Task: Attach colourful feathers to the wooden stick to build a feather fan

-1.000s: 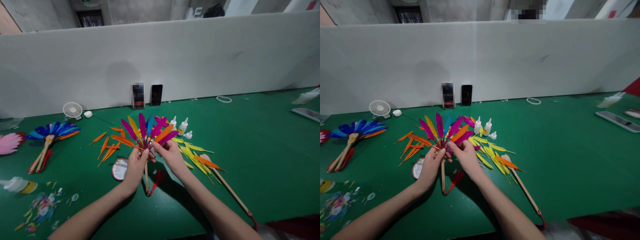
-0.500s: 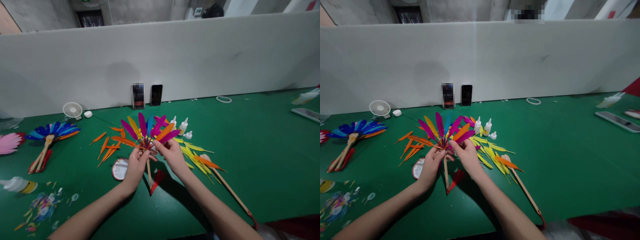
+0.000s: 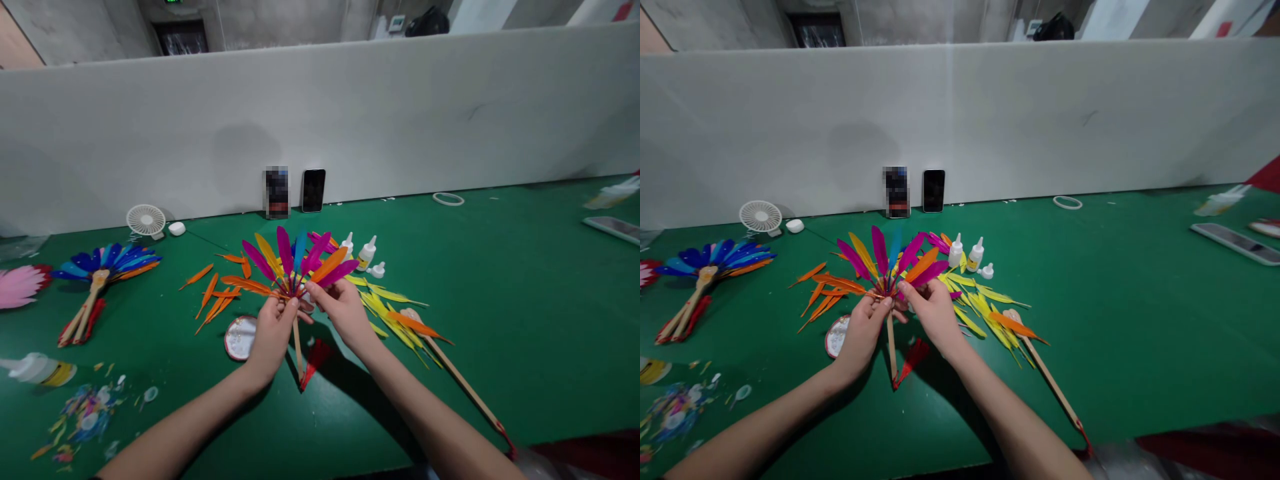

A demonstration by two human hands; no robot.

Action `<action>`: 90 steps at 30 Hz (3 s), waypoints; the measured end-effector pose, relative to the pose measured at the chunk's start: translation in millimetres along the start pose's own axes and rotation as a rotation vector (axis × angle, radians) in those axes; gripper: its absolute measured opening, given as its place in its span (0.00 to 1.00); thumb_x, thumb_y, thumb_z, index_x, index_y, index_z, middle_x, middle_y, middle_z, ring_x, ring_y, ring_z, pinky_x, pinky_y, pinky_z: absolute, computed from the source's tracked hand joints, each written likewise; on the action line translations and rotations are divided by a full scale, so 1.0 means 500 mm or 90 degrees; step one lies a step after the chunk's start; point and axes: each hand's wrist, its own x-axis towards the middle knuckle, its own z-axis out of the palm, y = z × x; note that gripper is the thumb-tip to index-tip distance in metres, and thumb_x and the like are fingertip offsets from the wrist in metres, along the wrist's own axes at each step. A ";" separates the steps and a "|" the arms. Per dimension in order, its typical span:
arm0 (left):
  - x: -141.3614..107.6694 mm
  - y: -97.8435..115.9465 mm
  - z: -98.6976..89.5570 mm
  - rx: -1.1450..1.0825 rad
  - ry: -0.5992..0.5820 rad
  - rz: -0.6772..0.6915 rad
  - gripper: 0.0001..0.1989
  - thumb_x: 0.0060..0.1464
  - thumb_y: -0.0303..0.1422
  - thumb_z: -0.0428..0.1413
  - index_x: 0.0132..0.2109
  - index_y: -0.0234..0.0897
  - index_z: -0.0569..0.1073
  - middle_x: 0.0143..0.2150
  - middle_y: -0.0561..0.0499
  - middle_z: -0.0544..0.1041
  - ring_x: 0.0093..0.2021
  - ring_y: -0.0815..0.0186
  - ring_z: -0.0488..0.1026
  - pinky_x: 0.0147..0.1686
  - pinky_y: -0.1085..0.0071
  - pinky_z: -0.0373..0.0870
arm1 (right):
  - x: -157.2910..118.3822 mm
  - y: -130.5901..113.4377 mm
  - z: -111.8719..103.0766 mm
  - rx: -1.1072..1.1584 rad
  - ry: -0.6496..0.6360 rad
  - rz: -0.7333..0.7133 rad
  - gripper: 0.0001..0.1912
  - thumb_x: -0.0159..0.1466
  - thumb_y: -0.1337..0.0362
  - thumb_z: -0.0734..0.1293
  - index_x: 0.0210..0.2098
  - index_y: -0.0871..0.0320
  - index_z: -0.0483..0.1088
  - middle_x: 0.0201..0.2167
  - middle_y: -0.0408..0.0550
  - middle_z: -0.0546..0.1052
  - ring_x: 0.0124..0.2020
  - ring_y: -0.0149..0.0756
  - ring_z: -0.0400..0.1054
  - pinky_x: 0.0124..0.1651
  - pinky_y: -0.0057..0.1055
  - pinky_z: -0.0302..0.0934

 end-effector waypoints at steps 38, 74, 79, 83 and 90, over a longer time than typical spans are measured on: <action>-0.005 0.018 -0.003 -0.015 -0.046 -0.002 0.13 0.45 0.43 0.53 0.26 0.36 0.69 0.20 0.49 0.75 0.28 0.60 0.74 0.34 0.67 0.67 | -0.001 -0.009 -0.003 -0.008 0.048 0.035 0.15 0.49 0.55 0.66 0.17 0.57 0.60 0.11 0.37 0.59 0.13 0.25 0.53 0.12 0.22 0.43; 0.006 -0.008 -0.020 -0.133 0.098 0.037 0.09 0.48 0.39 0.54 0.33 0.37 0.67 0.32 0.51 0.76 0.37 0.64 0.73 0.42 0.66 0.65 | -0.013 0.006 0.014 -0.050 -0.210 0.018 0.08 0.53 0.59 0.64 0.28 0.57 0.65 0.24 0.43 0.71 0.25 0.32 0.65 0.29 0.29 0.58; 0.013 0.006 -0.019 -0.155 0.055 0.035 0.09 0.47 0.37 0.55 0.31 0.35 0.68 0.27 0.52 0.75 0.32 0.65 0.72 0.36 0.69 0.66 | -0.010 0.014 0.020 0.026 -0.245 0.065 0.11 0.52 0.55 0.66 0.26 0.57 0.64 0.20 0.41 0.69 0.24 0.31 0.65 0.29 0.29 0.58; 0.017 0.012 -0.028 -0.170 0.055 0.058 0.07 0.44 0.34 0.56 0.28 0.35 0.69 0.26 0.54 0.73 0.31 0.67 0.71 0.34 0.72 0.65 | -0.009 0.017 0.019 0.064 -0.216 0.071 0.13 0.50 0.54 0.67 0.25 0.57 0.64 0.19 0.39 0.68 0.22 0.29 0.63 0.27 0.27 0.56; 0.031 0.008 -0.034 -0.125 0.106 0.103 0.10 0.47 0.37 0.56 0.34 0.36 0.67 0.31 0.53 0.72 0.35 0.68 0.70 0.39 0.70 0.64 | -0.006 0.023 0.019 0.091 -0.180 0.077 0.12 0.50 0.55 0.67 0.24 0.57 0.63 0.18 0.38 0.67 0.22 0.28 0.64 0.28 0.27 0.57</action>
